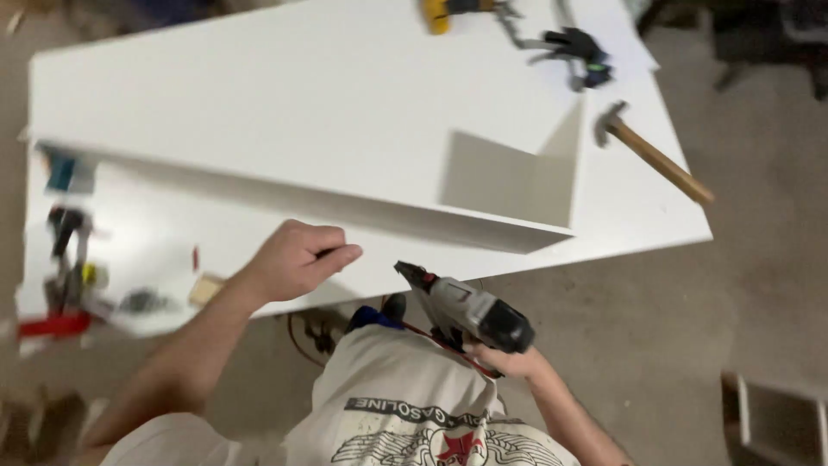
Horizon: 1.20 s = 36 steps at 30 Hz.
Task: Assembling a white wooden shelf unit using wood glue and a pneumatic nail gun.
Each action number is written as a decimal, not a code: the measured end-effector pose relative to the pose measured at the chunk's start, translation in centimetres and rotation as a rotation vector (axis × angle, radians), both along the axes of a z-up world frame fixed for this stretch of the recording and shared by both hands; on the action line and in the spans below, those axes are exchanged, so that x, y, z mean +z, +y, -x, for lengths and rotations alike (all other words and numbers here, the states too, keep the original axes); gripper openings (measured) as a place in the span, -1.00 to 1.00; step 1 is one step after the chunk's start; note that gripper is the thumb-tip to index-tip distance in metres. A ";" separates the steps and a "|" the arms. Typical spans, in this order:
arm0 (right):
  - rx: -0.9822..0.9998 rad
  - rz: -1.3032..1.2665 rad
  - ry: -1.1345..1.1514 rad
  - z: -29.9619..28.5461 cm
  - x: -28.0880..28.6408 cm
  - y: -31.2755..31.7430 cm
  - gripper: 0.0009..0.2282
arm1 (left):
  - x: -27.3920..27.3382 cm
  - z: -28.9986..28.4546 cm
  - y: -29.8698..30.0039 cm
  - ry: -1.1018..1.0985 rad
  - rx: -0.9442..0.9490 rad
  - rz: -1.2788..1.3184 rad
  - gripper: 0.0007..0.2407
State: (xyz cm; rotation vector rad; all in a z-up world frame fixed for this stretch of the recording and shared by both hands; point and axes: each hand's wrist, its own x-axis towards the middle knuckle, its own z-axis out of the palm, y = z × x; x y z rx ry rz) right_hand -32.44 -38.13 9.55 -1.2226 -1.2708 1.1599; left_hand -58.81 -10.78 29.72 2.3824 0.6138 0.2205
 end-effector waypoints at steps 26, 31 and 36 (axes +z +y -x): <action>0.547 0.271 -1.044 37.9 -3.8 30.3 -0.33 | -37.6 48.1 4.9 -0.017 1.594 0.332 -0.76; 0.495 0.317 -1.064 38.5 -5.4 30.5 -0.30 | -42.5 50.5 13.2 -0.292 1.795 0.598 -0.66; 0.438 0.349 -1.071 37.7 -9.2 30.8 -0.28 | -40.0 48.8 13.2 -0.377 1.793 0.572 -0.73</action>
